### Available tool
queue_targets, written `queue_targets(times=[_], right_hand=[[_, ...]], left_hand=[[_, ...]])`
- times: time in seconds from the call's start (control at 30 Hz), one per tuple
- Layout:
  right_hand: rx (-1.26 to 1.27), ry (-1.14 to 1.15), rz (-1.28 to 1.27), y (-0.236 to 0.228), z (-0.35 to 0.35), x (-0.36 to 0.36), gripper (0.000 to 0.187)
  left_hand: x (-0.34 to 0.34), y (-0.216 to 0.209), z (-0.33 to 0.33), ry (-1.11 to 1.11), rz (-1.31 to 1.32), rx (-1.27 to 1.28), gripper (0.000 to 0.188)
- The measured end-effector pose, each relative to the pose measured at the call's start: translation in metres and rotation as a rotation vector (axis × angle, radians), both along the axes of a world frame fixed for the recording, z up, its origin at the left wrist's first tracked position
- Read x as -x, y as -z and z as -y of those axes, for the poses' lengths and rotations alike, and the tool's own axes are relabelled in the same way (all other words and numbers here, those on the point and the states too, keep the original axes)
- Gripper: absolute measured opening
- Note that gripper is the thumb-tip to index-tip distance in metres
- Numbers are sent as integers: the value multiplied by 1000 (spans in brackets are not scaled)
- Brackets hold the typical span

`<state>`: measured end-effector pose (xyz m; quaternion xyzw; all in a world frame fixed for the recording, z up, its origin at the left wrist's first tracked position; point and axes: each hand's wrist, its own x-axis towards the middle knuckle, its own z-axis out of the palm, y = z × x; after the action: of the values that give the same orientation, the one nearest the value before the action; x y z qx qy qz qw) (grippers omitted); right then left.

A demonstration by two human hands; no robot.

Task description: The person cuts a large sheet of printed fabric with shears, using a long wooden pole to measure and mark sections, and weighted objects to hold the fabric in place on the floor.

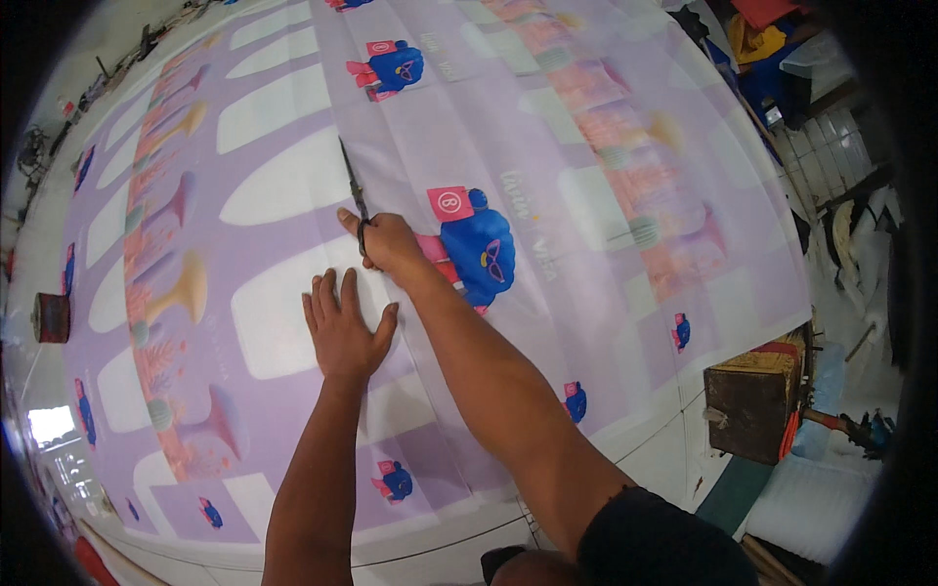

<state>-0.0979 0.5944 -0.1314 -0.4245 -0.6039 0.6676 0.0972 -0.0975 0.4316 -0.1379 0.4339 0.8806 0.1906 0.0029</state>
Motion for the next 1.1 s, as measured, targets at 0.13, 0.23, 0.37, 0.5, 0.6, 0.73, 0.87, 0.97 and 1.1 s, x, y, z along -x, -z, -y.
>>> queue_targets(times=[0.13,0.23,0.37,0.5,0.6,0.73,0.87,0.97,1.1], right_hand=[[-126,-16,6,14,-11,-8,72],[-150,-71,55,17,-10,-4,76],[-120,-154,27,-1,-2,10,76],[-144,-87,244,10,-13,-21,73],[-239,-121,196,18,-6,-3,71],[-239,-117,189,5,3,3,69],[-143,-94,147,-6,4,1,65],[-160,-120,205,-14,-1,-4,62],[-81,-49,173,1,2,-14,60]], left_hand=[[-7,-3,-11,17,0,-22,79],[-6,-13,-11,0,41,-13,81],[5,-31,-6,-45,119,16,80],[-16,-7,-19,14,139,17,85],[1,-9,-13,-3,36,26,86],[8,-43,-17,-4,37,-28,77],[16,-35,-18,7,60,10,87],[13,-36,-19,16,99,90,85],[6,-29,-27,28,-2,33,85]])
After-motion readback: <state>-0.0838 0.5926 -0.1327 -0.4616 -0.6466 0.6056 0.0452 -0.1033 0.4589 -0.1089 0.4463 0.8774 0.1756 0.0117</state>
